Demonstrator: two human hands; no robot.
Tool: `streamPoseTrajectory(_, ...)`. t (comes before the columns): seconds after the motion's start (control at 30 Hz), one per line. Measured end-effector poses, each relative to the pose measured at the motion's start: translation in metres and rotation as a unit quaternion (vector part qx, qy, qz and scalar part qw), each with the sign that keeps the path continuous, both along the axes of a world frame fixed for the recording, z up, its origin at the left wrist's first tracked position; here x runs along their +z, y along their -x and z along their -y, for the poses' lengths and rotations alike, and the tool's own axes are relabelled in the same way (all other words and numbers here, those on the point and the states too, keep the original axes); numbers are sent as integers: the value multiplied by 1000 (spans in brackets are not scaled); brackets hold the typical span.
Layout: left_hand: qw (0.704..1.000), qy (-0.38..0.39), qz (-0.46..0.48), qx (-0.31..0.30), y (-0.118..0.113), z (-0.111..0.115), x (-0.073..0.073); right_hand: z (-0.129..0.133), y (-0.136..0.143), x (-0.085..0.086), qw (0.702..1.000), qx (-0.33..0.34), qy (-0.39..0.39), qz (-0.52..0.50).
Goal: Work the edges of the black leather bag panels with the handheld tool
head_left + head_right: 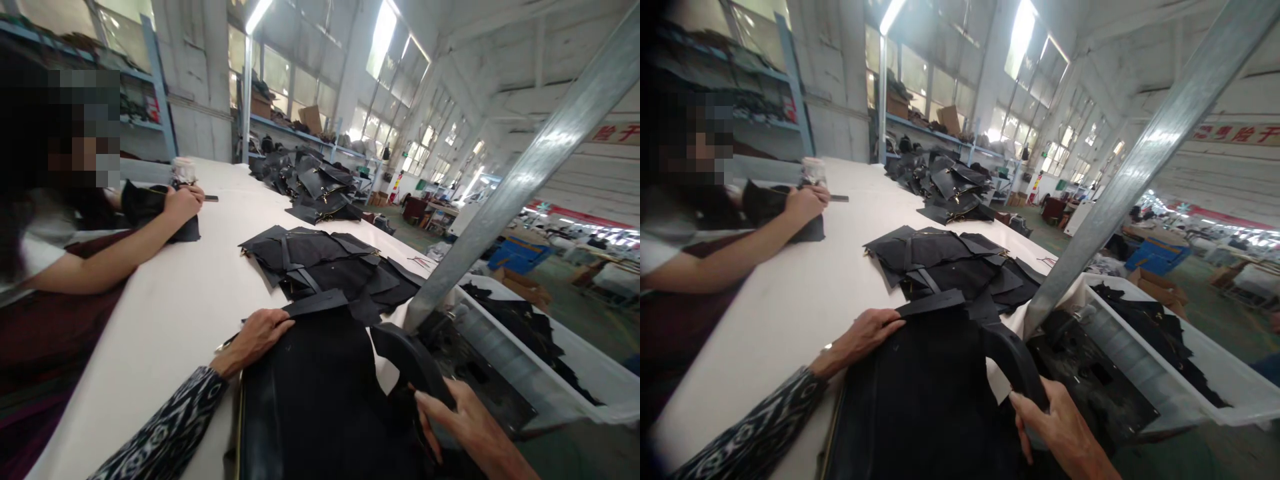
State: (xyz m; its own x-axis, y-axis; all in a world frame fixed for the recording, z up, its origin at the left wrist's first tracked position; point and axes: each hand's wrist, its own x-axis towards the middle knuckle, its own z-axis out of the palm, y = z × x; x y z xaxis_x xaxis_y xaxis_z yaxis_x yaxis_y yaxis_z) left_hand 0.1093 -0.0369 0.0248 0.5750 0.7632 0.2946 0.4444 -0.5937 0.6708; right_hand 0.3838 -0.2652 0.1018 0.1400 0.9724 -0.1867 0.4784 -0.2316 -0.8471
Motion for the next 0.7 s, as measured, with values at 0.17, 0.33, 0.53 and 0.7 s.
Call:
streamPoseTrajectory(0.17,979,180,79,-50,6,-2,2,-6,20,12,1000,18,-1,16)
streamPoseTrajectory(0.33,957,259,102,-76,8,-2,-1,-35,40,7,999,47,6,-16)
streamPoseTrajectory(0.53,916,359,125,-129,10,10,9,-71,50,2,999,29,6,-20)
streamPoseTrajectory(0.7,870,438,184,-127,7,10,4,-89,41,6,1000,-3,-5,8)
